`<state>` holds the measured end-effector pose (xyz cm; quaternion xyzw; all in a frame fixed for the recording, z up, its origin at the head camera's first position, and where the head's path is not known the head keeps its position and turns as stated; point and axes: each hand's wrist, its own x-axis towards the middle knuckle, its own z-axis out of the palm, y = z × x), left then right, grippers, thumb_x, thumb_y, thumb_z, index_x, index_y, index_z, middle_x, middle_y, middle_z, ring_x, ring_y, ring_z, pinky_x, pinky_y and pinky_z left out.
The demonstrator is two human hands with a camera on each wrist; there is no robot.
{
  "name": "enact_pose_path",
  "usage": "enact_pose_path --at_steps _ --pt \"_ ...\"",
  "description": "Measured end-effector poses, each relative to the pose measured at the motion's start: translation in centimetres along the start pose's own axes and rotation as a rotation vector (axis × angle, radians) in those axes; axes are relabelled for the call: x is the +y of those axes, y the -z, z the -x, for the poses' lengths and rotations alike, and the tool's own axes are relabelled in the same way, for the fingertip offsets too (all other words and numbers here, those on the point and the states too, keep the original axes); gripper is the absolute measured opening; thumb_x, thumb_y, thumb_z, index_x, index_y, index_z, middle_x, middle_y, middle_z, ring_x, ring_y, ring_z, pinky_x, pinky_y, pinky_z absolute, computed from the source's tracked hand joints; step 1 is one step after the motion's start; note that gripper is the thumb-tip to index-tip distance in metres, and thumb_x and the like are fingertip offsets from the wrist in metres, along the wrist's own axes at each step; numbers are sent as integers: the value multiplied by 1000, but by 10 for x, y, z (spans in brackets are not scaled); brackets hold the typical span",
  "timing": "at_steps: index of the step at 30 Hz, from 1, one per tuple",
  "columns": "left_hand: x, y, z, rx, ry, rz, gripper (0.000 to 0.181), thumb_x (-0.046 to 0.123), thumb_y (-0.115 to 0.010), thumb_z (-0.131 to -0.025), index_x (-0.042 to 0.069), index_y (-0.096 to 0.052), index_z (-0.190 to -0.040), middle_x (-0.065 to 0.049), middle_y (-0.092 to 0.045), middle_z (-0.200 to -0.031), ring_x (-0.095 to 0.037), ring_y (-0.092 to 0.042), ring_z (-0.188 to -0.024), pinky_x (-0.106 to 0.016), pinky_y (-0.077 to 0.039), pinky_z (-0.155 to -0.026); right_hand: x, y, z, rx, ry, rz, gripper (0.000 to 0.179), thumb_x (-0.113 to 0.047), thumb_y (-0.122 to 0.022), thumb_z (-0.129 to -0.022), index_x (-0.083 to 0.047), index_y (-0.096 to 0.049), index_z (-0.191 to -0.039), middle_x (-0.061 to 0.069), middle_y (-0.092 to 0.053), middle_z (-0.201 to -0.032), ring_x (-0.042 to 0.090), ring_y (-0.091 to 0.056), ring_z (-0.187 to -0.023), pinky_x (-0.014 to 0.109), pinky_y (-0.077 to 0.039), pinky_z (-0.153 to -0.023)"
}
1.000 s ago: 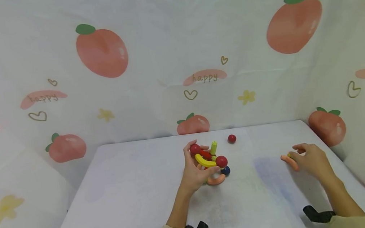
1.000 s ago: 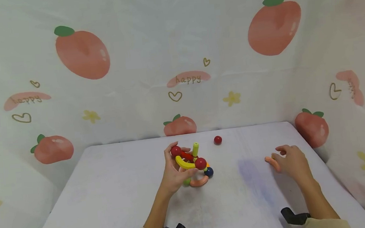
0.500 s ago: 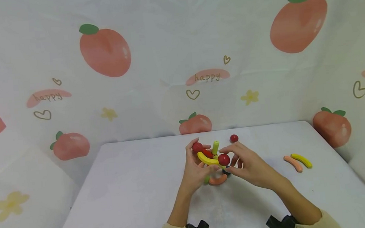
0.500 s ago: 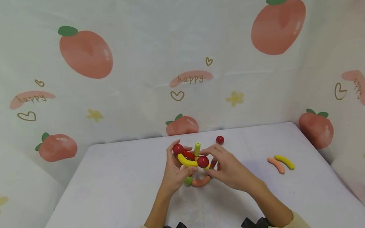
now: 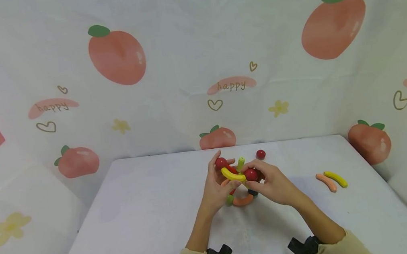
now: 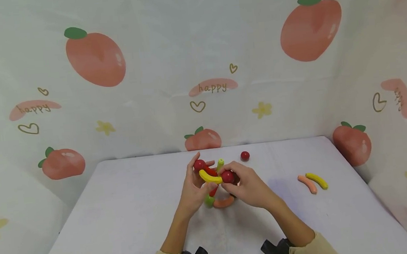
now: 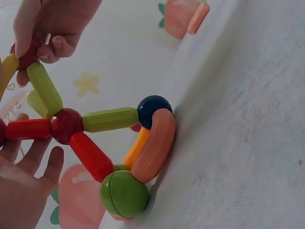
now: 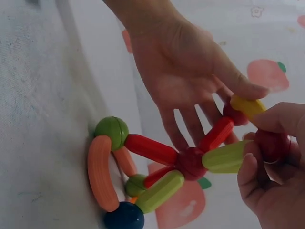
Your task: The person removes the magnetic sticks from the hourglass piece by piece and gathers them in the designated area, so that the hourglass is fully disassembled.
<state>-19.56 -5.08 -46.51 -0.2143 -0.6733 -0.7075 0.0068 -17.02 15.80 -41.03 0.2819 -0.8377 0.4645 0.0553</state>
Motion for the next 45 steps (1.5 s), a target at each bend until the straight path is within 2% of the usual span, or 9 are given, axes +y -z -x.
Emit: enact_pose_path --at_steps 4,8,12,17,21,30,35,39,45 --pt "2 3 -1 9 2 -58 82 24 -74 -95 38 -24 -158 1 -58 -146 -28 -54 -137 -38 -48 -112 1 -1 -3 -3 -69 -70 30 0 -70 -91 -11 -63 -118 7 -67 -114 23 -61 -99 21 -58 -81" --pt "5 6 -1 15 7 -104 73 31 -67 -99 38 -26 -159 3 -60 -146 -23 -55 -127 -36 -51 -102 6 -3 -4 14 -79 -105 27 3 -66 -92 -12 -63 -114 9 -66 -112 23 -61 -98 22 -58 -79" --pt "10 7 -2 13 75 26 64 31 -61 -102 36 -30 -158 -3 -59 -147 -17 -58 -118 -25 -54 -96 7 -4 -4 28 -67 -102 24 3 -63 -92 -12 -63 -111 9 -65 -108 20 -60 -95 23 -58 -76" --pt "16 8 -1 21 158 261 57 28 -63 -102 32 -41 -154 -9 -56 -149 -21 -55 -133 -25 -53 -102 6 -5 -5 28 -84 -104 23 3 -61 -92 -11 -63 -110 9 -64 -107 21 -59 -94 23 -57 -75" --pt "18 9 -1 30 198 325 55 24 -64 -101 33 -45 -152 -9 -56 -149 -23 -50 -139 -27 -51 -105 4 -3 -7 -12 -159 -154 20 0 -60 -93 -8 -63 -111 13 -63 -108 23 -59 -94 23 -57 -75" --pt "19 11 -1 20 203 317 56 23 -63 -102 33 -43 -153 -10 -55 -149 -23 -50 -140 -27 -51 -105 13 2 -14 -110 -345 -457 22 -8 -53 -97 0 -59 -117 7 -58 -101 17 -56 -87 24 -52 -76" --pt "19 12 0 13 200 318 56 20 -61 -103 32 -42 -154 -10 -54 -151 -23 -50 -140 -27 -52 -105 18 2 -15 -115 -422 -616 23 -8 -52 -97 0 -58 -117 3 -57 -108 18 -53 -91 23 -50 -77" --pt "19 12 -1 12 204 325 55 20 -61 -103 32 -42 -153 -10 -54 -150 -23 -51 -140 -27 -51 -105 25 10 -17 -50 -400 -504 30 -9 -53 -98 -1 -58 -127 10 -56 -116 22 -54 -93 25 -53 -78" --pt "18 12 0 22 210 314 54 21 -61 -103 32 -43 -153 -9 -55 -150 -24 -49 -142 -29 -51 -106 62 36 -29 121 -371 -53 45 -19 -65 -100 -6 -56 -142 23 -51 -130 27 -63 -97 21 -53 -76"
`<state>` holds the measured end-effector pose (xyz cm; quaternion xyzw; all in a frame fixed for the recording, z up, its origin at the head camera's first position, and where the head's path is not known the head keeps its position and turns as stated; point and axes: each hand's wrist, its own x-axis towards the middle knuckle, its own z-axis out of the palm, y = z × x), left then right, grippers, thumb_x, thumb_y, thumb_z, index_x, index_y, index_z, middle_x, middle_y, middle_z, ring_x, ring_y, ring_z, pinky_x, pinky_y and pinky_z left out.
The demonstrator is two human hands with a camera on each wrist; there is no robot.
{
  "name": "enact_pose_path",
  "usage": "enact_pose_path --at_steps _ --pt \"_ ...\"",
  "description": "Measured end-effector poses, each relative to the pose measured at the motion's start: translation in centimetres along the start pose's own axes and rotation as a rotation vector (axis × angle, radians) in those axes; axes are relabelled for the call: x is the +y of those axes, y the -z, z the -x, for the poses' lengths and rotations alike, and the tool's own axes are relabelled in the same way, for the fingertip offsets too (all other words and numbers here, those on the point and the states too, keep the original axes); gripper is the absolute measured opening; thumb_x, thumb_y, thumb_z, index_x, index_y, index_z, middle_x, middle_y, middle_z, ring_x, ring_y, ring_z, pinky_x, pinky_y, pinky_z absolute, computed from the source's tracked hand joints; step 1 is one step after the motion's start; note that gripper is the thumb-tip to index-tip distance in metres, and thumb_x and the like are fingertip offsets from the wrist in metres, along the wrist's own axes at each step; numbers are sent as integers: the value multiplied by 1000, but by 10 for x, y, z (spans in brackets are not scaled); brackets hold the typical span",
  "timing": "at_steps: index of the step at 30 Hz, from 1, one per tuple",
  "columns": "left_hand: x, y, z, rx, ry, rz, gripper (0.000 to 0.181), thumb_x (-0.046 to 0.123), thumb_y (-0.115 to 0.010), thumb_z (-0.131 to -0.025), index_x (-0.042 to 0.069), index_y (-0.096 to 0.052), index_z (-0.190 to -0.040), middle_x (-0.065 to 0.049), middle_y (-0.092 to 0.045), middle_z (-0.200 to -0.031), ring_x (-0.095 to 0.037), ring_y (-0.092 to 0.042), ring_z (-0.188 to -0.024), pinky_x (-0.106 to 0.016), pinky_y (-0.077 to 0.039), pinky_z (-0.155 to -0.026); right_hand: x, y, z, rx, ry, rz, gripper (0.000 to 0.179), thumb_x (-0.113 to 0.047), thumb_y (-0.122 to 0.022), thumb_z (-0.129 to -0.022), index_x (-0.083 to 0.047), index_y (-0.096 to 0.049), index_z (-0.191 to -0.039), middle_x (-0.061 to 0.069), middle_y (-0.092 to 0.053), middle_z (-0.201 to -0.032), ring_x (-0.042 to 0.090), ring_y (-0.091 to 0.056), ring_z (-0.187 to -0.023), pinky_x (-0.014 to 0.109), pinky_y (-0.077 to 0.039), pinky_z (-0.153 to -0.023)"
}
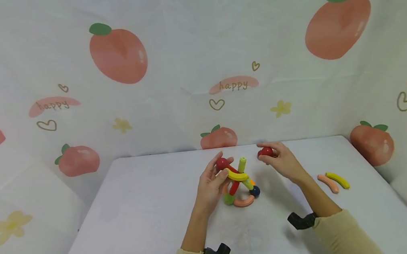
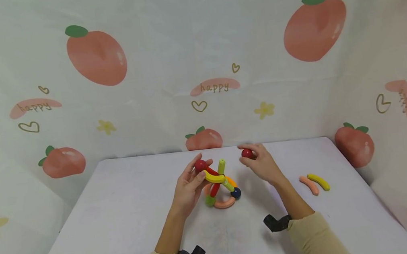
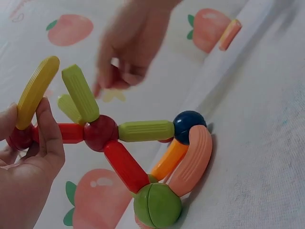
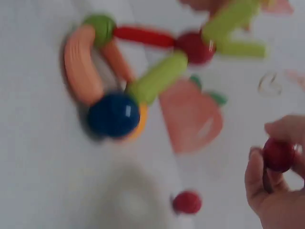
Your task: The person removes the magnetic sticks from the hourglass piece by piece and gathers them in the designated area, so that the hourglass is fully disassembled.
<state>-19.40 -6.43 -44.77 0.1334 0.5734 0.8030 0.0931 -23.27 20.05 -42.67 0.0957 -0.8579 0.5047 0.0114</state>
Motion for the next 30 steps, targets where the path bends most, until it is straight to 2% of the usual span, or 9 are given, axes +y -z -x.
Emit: enact_pose_path --at_steps 4,9,13,17,20,22,26,28,30 --pt "-1 0 1 13 21 -7 54 22 -63 -102 33 -44 -152 -6 -55 -150 -23 -50 -142 -30 -52 -105 33 11 -20 110 -97 206 54 -22 -67 -99 1 -50 -145 29 -55 -138 35 -64 -106 30 -53 -81" --pt "-3 -3 2 14 27 7 54 21 -63 -101 30 -44 -152 -8 -56 -150 -24 -51 -141 -31 -52 -105 67 15 -34 104 -200 307 53 -21 -64 -99 5 -46 -141 31 -55 -140 40 -57 -113 51 -50 -97" --pt "-4 -5 2 15 25 15 53 21 -63 -102 29 -45 -151 -8 -56 -149 -23 -52 -141 -29 -52 -104 83 15 -39 92 -189 332 48 -18 -66 -98 5 -51 -138 32 -56 -135 44 -57 -117 56 -48 -102" --pt "-4 -7 2 13 28 14 54 23 -64 -101 30 -45 -151 -7 -56 -150 -24 -53 -140 -31 -52 -104 89 15 -39 95 -127 356 48 -15 -68 -96 5 -54 -138 35 -57 -127 47 -58 -116 58 -49 -99" --pt "-4 -6 2 15 31 10 54 23 -65 -101 30 -45 -151 -7 -56 -150 -24 -53 -140 -31 -52 -105 84 18 -37 117 -102 381 51 -15 -67 -97 4 -51 -142 36 -52 -129 47 -57 -112 58 -49 -96" --pt "-3 -6 1 23 34 2 54 23 -65 -101 30 -45 -150 -6 -57 -149 -24 -54 -139 -32 -52 -105 70 18 -32 159 -69 380 51 -14 -65 -98 4 -49 -143 34 -49 -129 46 -56 -109 58 -49 -95" --pt "1 -5 1 37 31 -6 54 23 -65 -101 29 -45 -150 -6 -57 -149 -24 -54 -139 -35 -52 -106 25 8 -12 252 98 307 37 -15 -63 -101 2 -57 -134 24 -61 -119 36 -62 -100 44 -54 -86" --pt "2 -4 0 43 26 -1 53 22 -64 -101 28 -45 -150 -7 -57 -149 -24 -54 -140 -34 -52 -105 1 0 4 234 198 258 29 -17 -64 -101 -2 -63 -126 15 -66 -110 26 -64 -94 33 -55 -81" --pt "2 -3 0 49 18 6 52 21 -64 -101 27 -46 -149 -8 -57 -148 -24 -54 -139 -33 -53 -104 -19 -10 19 163 286 221 23 -18 -67 -99 -7 -67 -120 6 -69 -105 16 -62 -89 25 -54 -77"
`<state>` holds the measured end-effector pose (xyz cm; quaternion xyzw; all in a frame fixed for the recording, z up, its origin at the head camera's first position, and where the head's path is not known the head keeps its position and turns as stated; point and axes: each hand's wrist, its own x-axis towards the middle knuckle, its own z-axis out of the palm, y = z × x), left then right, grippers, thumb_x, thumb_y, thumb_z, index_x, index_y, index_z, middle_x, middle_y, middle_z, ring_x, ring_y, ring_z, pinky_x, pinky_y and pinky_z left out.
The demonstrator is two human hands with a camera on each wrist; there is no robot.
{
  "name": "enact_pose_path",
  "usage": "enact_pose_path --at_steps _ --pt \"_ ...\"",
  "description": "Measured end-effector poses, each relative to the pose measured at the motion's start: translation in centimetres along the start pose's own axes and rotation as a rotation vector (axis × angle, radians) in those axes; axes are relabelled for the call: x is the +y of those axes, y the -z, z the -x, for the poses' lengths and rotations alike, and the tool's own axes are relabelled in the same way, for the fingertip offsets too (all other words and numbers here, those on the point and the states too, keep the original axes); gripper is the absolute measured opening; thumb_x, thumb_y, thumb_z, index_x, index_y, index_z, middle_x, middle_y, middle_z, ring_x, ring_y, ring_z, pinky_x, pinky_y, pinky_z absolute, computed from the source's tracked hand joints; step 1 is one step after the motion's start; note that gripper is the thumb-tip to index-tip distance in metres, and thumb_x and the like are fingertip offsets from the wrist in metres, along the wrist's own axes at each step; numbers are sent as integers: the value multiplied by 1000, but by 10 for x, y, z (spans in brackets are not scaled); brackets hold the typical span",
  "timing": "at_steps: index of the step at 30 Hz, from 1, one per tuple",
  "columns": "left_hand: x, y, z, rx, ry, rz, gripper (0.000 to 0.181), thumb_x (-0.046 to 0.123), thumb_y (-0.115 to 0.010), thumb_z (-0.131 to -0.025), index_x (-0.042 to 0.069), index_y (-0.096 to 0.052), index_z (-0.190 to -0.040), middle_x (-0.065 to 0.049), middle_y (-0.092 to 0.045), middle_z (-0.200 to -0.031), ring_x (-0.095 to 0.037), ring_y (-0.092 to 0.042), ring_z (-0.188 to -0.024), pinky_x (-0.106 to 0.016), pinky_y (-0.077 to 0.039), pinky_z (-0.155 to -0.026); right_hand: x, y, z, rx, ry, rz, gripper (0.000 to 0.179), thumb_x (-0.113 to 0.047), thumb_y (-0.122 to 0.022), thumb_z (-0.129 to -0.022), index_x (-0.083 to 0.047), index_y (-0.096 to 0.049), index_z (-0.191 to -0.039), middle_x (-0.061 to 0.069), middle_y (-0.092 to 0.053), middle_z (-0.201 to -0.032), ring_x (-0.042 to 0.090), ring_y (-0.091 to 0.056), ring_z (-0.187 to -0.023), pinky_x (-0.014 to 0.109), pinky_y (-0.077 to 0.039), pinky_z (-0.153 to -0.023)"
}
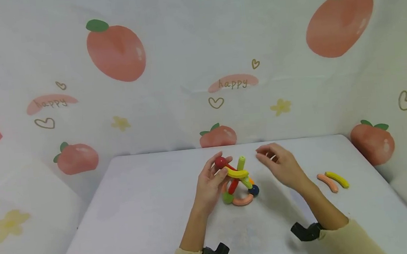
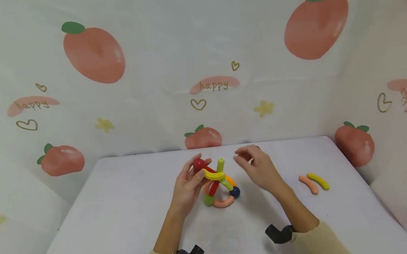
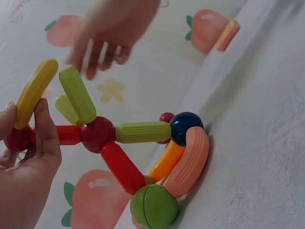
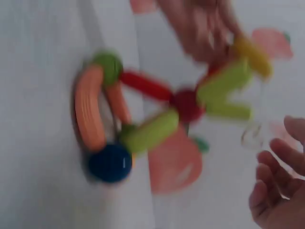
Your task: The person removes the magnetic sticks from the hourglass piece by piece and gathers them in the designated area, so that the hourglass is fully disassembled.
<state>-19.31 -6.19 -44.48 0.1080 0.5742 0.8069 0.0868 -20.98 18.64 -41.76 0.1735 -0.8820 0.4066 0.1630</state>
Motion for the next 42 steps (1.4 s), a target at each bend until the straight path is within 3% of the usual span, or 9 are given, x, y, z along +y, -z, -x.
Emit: enact_pose_path --at_steps 4,7,12,16,21,24,29,35,42 --pt "0 1 0 5 -17 20 50 19 -63 -101 24 -46 -149 -11 -57 -147 -23 -57 -135 -30 -54 -102 -29 -10 17 -133 112 -96 23 -16 -72 -95 -12 -69 -117 -3 -67 -102 7 -60 -86 22 -54 -72" --pt "-2 1 1 1 -23 32 49 21 -62 -102 22 -46 -149 -13 -57 -148 -26 -59 -133 -30 -53 -103 -37 -19 22 -147 136 -140 25 -12 -76 -92 -13 -70 -116 -5 -66 -100 7 -59 -86 23 -53 -69" --pt "-4 1 1 -10 -18 27 45 25 -57 -105 22 -46 -148 -15 -57 -147 -37 -58 -133 -29 -53 -103 -37 -23 24 -143 130 -151 25 -8 -76 -90 -16 -72 -113 -6 -65 -97 8 -56 -80 22 -53 -67" --pt "-3 1 0 -23 -29 -35 45 27 -57 -105 25 -45 -149 -13 -57 -146 -30 -60 -130 -27 -53 -103 -34 -16 24 -211 134 -162 21 -12 -72 -94 -19 -72 -114 -6 -63 -97 7 -54 -79 21 -52 -66" --pt "-4 3 -2 -3 -31 -99 46 30 -57 -105 29 -45 -149 -12 -59 -144 -18 -68 -108 -24 -54 -101 -27 3 28 -237 126 -187 20 -14 -69 -97 -21 -71 -115 -6 -61 -97 9 -54 -79 22 -50 -66" --pt "-5 4 -3 6 -34 -103 49 29 -59 -103 28 -44 -149 -14 -59 -145 -16 -70 -99 -23 -56 -99 -14 18 33 -141 74 -102 21 -12 -70 -96 -19 -71 -115 -4 -63 -100 9 -57 -80 20 -52 -69" --pt "-7 2 -5 22 -30 -57 48 31 -63 -101 20 -44 -144 -8 -62 -145 -15 -73 -94 -25 -56 -99 26 45 50 -17 -119 135 21 -12 -73 -94 -11 -72 -115 4 -67 -102 15 -58 -84 17 -51 -67" --pt "-8 -2 -4 62 -47 -56 47 32 -66 -99 14 -45 -137 -6 -66 -141 -15 -74 -91 -25 -57 -97 72 69 80 -23 -264 285 21 -9 -73 -92 0 -71 -110 15 -67 -99 21 -62 -82 18 -47 -61" --pt "-10 -4 -3 60 -101 -116 44 29 -66 -99 20 -51 -140 -14 -64 -140 -16 -73 -96 -26 -58 -95 90 80 96 -85 -310 343 19 -11 -74 -90 1 -72 -104 15 -73 -96 24 -65 -82 25 -48 -63"
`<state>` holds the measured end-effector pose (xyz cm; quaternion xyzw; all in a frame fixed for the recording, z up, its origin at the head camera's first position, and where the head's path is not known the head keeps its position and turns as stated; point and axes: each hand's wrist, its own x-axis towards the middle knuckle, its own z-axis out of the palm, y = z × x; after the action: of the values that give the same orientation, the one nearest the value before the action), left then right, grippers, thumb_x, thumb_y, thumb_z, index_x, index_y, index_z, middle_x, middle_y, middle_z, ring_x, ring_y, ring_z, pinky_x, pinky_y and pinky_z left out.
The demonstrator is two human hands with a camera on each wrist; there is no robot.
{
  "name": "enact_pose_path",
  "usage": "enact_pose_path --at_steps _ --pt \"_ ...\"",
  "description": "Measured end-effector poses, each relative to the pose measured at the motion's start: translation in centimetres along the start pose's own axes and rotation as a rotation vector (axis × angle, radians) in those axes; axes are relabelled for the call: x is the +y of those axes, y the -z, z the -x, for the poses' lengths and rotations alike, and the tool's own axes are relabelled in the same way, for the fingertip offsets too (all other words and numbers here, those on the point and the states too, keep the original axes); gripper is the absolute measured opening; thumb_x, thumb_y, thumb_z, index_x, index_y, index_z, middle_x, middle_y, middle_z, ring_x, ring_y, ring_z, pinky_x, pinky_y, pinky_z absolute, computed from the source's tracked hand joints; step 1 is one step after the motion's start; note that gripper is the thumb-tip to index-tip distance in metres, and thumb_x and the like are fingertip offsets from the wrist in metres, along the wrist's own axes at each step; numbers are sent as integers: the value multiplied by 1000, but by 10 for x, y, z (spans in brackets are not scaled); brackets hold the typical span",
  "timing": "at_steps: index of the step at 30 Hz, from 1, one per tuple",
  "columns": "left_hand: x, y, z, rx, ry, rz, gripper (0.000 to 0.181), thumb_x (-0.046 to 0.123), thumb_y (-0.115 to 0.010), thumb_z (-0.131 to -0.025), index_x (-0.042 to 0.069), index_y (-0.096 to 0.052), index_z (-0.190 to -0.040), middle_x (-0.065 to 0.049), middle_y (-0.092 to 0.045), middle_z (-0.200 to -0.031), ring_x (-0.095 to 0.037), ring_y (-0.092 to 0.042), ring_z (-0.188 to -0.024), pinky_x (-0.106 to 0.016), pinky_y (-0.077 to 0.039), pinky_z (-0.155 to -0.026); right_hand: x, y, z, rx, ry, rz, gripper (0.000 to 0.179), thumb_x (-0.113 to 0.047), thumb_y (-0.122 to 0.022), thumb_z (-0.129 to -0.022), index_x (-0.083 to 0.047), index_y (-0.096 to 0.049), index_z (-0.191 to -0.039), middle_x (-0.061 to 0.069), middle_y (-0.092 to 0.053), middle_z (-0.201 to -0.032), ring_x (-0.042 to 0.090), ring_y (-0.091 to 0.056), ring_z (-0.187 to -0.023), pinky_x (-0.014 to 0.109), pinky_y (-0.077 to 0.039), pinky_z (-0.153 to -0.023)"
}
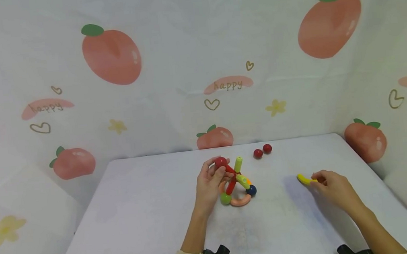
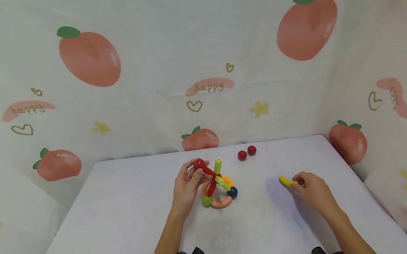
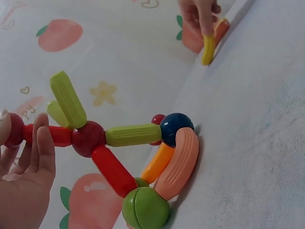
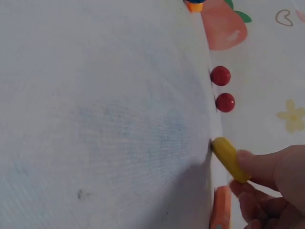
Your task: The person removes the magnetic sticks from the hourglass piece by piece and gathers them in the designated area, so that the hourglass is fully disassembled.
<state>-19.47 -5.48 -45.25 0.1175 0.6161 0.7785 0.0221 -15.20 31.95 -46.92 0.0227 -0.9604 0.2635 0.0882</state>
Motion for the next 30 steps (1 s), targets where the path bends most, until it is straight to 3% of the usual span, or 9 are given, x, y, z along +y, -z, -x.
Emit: enact_pose_path --at_steps 4,7,13,16,20,22,30 --pt "-2 -1 0 21 -8 -13 46 19 -67 -99 23 -55 -143 -8 -66 -137 -18 -71 -96 -28 -59 -95 2 -3 -1 -30 1 43 15 -11 -75 -87 -1 -73 -97 24 -74 -112 33 -70 -91 35 -51 -70" --pt "-6 -4 0 34 25 -53 42 20 -68 -99 23 -60 -140 -5 -68 -136 -17 -71 -95 -27 -59 -94 3 -4 -2 -59 -18 75 11 -9 -74 -86 0 -72 -93 28 -70 -120 41 -69 -98 41 -50 -70" --pt "-15 -11 -1 69 112 -160 35 29 -68 -98 23 -68 -132 -6 -72 -127 -19 -70 -91 -26 -57 -88 -15 -3 -2 -17 -38 138 19 -11 -72 -89 4 -71 -100 25 -67 -100 37 -63 -88 54 -53 -76" --pt "-19 -12 -1 94 154 -205 33 31 -69 -98 27 -69 -131 -3 -73 -118 -19 -69 -90 -28 -56 -86 -38 0 -6 -16 -8 84 22 -15 -72 -92 3 -71 -106 19 -65 -99 33 -63 -87 48 -55 -76" --pt "-22 -12 -1 103 180 -246 35 31 -69 -98 31 -68 -133 -1 -72 -120 -18 -68 -95 -30 -58 -88 -75 1 -17 -18 74 -39 20 -17 -72 -94 -4 -73 -109 13 -68 -105 24 -62 -87 28 -55 -72" --pt "-23 -12 0 103 167 -262 37 29 -68 -98 32 -67 -135 0 -72 -123 -18 -68 -97 -31 -58 -90 -96 -2 -24 -2 135 -88 19 -18 -73 -94 -7 -73 -110 9 -68 -105 21 -61 -89 24 -54 -72" --pt "-24 -11 0 74 61 -327 36 29 -68 -98 31 -67 -134 -2 -74 -119 -16 -67 -95 -26 -58 -87 -170 -21 -49 44 473 -216 30 -22 -81 -88 -13 -72 -116 5 -66 -114 22 -54 -107 33 -51 -80"
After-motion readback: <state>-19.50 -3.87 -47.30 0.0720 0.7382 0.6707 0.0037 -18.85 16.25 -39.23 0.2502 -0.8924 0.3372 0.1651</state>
